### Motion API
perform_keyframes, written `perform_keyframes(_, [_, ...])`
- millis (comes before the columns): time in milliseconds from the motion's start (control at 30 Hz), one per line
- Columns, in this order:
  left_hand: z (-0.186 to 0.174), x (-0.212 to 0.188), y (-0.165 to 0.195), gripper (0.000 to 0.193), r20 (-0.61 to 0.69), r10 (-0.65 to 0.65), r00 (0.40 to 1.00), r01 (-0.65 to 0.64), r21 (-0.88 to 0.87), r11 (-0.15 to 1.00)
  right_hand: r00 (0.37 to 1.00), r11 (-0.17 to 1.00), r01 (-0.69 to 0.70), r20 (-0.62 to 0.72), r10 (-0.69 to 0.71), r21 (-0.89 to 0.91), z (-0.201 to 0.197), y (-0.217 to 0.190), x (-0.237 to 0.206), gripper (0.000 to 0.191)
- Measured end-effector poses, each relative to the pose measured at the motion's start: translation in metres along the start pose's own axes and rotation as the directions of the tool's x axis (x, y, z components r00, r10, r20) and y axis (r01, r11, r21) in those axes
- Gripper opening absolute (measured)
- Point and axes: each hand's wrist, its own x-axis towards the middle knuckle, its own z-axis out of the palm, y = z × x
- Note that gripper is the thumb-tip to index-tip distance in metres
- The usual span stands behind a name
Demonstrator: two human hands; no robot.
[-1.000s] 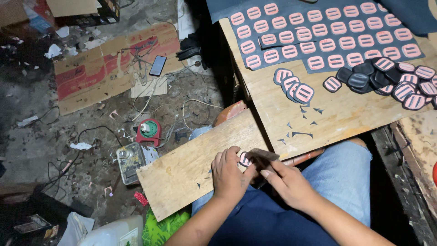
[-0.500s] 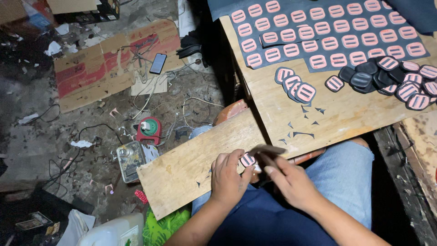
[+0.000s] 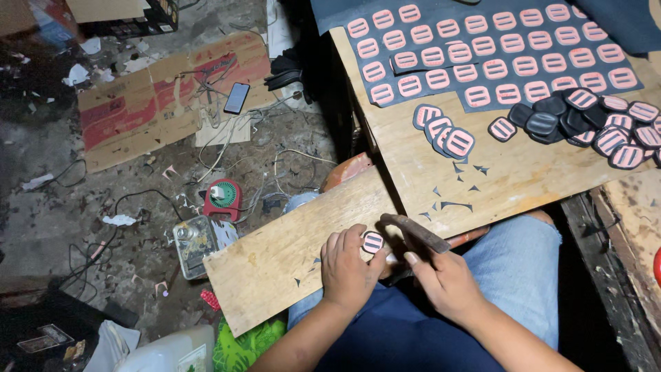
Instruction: The person uses a curved metal tool to press and shape small rectangular rubber pieces on a wooden board. They repeatedly pick up pieces, press them with the tool, and place them back on the board or into a pile.
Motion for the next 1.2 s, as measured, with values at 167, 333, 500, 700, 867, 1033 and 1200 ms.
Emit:
perform_keyframes(167, [-0.004, 0.004, 0.004, 0.062, -0.012, 0.038, 0.999, -0.038, 0.001, 0.999, 0.925, 0.891, -0.366, 0.216, 0.314, 0.270, -0.001, -0.010, 0.004, 0.039])
perform_keyframes(333, [-0.015, -0.002, 0.001, 0.052, 0.035, 0.139, 0.990, -0.137, -0.035, 0.990, 0.930, 0.908, -0.368, 0.084, 0.358, 0.202, -0.015, -0.015, 0.003, 0.040])
perform_keyframes(500, [-0.011, 0.000, 0.000, 0.048, 0.087, 0.048, 0.995, -0.046, -0.025, 0.999, 0.959, 0.966, -0.254, 0.142, 0.246, 0.046, -0.008, -0.013, 0.000, 0.041])
perform_keyframes(700, [-0.008, -0.001, 0.000, 0.047, 0.029, 0.112, 0.993, -0.112, 0.012, 0.994, 0.990, 0.994, -0.106, 0.097, 0.105, 0.010, -0.004, -0.006, 0.001, 0.034])
perform_keyframes(867, [-0.003, -0.002, -0.011, 0.042, 0.003, 0.258, 0.966, -0.257, 0.038, 0.966, 0.880, 0.837, -0.469, 0.230, 0.416, 0.281, -0.009, 0.001, -0.001, 0.036])
perform_keyframes(1033, [-0.001, 0.013, -0.017, 0.026, -0.025, -0.082, 0.996, 0.068, -0.361, 0.930, 0.970, 0.829, -0.192, -0.025, 0.240, 0.525, -0.038, 0.012, -0.001, 0.027])
perform_keyframes(1200, [-0.016, 0.032, 0.004, 0.025, 0.394, -0.380, 0.837, 0.505, -0.824, 0.256, 0.931, 0.668, -0.245, -0.020, 0.363, 0.703, -0.047, 0.012, 0.010, 0.027])
